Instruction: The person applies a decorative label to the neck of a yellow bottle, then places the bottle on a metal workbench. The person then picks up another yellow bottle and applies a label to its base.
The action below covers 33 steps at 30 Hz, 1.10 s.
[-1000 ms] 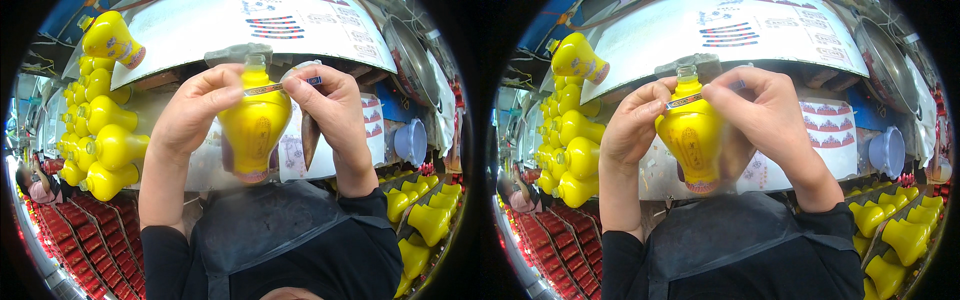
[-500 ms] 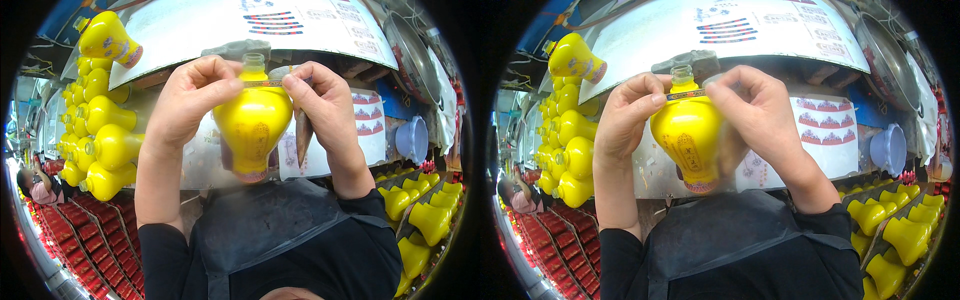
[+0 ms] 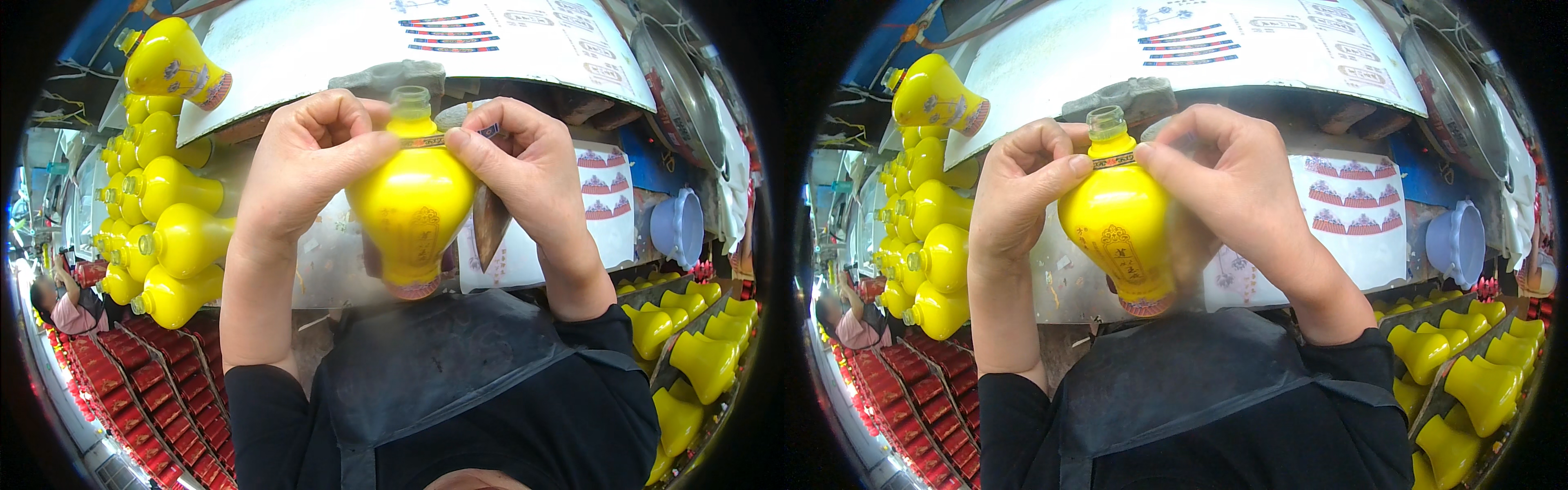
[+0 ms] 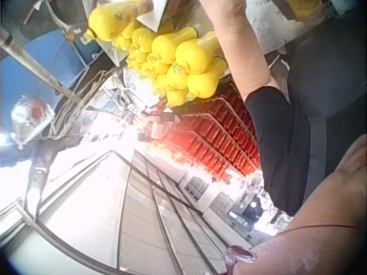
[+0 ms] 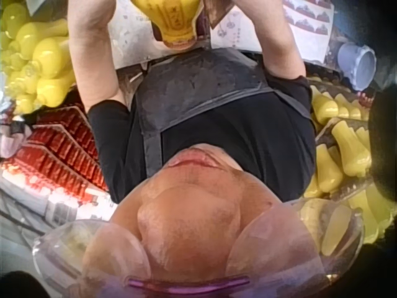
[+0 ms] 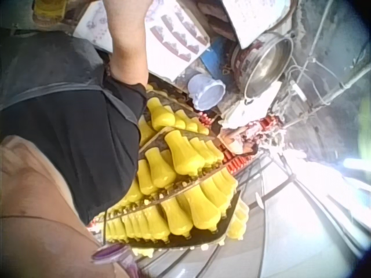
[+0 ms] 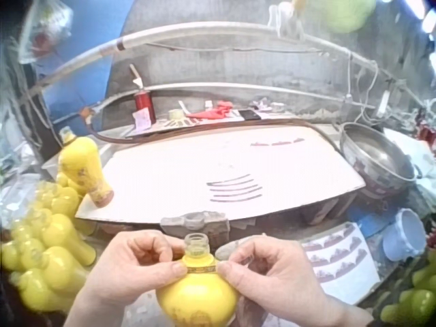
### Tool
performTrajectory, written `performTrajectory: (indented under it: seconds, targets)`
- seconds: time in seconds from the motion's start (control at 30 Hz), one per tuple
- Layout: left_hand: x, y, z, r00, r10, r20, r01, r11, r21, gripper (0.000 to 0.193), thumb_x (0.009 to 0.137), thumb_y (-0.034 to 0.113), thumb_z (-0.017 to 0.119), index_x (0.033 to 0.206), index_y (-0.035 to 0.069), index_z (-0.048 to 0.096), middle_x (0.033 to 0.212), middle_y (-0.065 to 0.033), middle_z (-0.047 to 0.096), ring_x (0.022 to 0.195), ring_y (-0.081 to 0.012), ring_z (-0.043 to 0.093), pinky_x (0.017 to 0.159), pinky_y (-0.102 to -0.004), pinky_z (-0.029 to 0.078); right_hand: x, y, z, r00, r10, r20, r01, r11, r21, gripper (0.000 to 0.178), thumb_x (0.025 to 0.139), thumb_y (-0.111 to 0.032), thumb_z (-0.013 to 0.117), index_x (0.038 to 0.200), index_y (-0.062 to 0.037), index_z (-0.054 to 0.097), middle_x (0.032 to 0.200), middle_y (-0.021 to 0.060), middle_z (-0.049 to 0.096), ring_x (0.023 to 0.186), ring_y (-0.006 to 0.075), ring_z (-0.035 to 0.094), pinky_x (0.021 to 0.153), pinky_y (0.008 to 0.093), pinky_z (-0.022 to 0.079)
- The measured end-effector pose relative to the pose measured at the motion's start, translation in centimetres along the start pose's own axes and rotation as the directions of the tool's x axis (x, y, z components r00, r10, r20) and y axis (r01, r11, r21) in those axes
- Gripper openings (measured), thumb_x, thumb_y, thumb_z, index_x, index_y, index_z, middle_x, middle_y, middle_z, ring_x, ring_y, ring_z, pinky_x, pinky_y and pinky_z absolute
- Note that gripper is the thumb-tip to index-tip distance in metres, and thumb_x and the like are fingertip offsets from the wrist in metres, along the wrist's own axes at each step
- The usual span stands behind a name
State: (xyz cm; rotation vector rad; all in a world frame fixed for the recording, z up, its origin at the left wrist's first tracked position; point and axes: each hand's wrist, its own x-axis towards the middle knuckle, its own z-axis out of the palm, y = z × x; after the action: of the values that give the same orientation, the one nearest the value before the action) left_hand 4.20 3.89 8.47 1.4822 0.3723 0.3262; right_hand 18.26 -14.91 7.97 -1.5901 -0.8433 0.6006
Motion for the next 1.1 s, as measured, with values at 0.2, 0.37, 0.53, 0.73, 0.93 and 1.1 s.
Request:
performTrajectory:
  seconds: [0.2,0.37,0.53,0.73,0.93,1.1]
  targets:
    - [0.3,0.0,-0.1,1.0,-0.008,0.011,0.008,1.0,0.01,0.018,0.083,0.01,0.081,0.079,0.005,0.065,0.105,-0.0063,0.073,0.086,-0.0076,0.062,0.083,-0.0243,0.05,0.4,0.1,0.1,1.0,-0.021,-0.01,0.02,0.997,-0.075,0.018,0.095,-0.022,0.077,0.095,-0.0046,0.072,0.084,0.0011,0.07,0.073,0.0035,0.064,0.065,0.0171,0.05]
    - [0.5,-0.3,-0.2,1.0,-0.026,-0.013,0.026,1.0,-0.01,0.018,0.083,0.011,0.081,0.08,0.005,0.065,0.105,-0.0072,0.072,0.088,-0.0089,0.062,0.084,-0.0247,0.05,0.8,0.5,0.0,1.0,0.003,-0.001,-0.003,0.999,-0.05,0.018,0.095,-0.021,0.077,0.095,-0.0034,0.072,0.084,0.0018,0.071,0.074,0.0041,0.065,0.066,0.0173,0.051]
    - [1.0,-0.7,-0.3,0.999,-0.046,-0.021,0.046,0.999,-0.005,0.017,0.084,0.012,0.081,0.082,0.006,0.066,0.104,-0.0073,0.072,0.089,-0.0092,0.062,0.086,-0.0249,0.049,1.5,1.1,0.1,1.0,-0.001,-0.01,0.0,0.997,-0.071,0.019,0.095,-0.021,0.076,0.095,-0.0028,0.071,0.086,0.0027,0.071,0.077,0.0056,0.066,0.069,0.0186,0.052]
    - [1.5,-1.2,-0.4,0.999,-0.05,-0.021,0.05,0.999,-0.012,0.015,0.086,0.012,0.08,0.084,0.005,0.067,0.104,-0.0071,0.072,0.089,-0.0089,0.063,0.087,-0.0249,0.049,2.3,1.8,-0.1,1.0,0.005,0.003,-0.005,0.995,-0.097,0.02,0.095,-0.022,0.075,0.096,-0.0024,0.071,0.088,0.0039,0.071,0.079,0.0068,0.067,0.071,0.0197,0.053]
    - [1.5,-1.3,-0.5,0.999,-0.045,-0.015,0.045,0.999,-0.012,0.014,0.087,0.012,0.08,0.085,0.005,0.067,0.103,-0.007,0.072,0.09,-0.0091,0.063,0.087,-0.025,0.05,2.3,2.0,0.0,1.0,0.003,0.016,-0.002,0.996,-0.085,0.019,0.097,-0.022,0.072,0.097,-0.0028,0.072,0.09,0.0033,0.071,0.081,0.0068,0.066,0.074,0.0194,0.052]
    - [1.2,-0.9,-0.1,0.998,-0.049,-0.03,0.049,0.999,0.005,0.014,0.086,0.01,0.08,0.086,0.004,0.068,0.103,-0.0061,0.072,0.091,-0.0097,0.064,0.089,-0.0257,0.051,2.8,1.4,-0.8,0.996,-0.036,0.077,0.036,0.999,0.012,0.03,0.102,-0.031,0.059,0.102,-0.0039,0.073,0.098,0.0018,0.069,0.09,0.0081,0.061,0.084,0.0234,0.048]
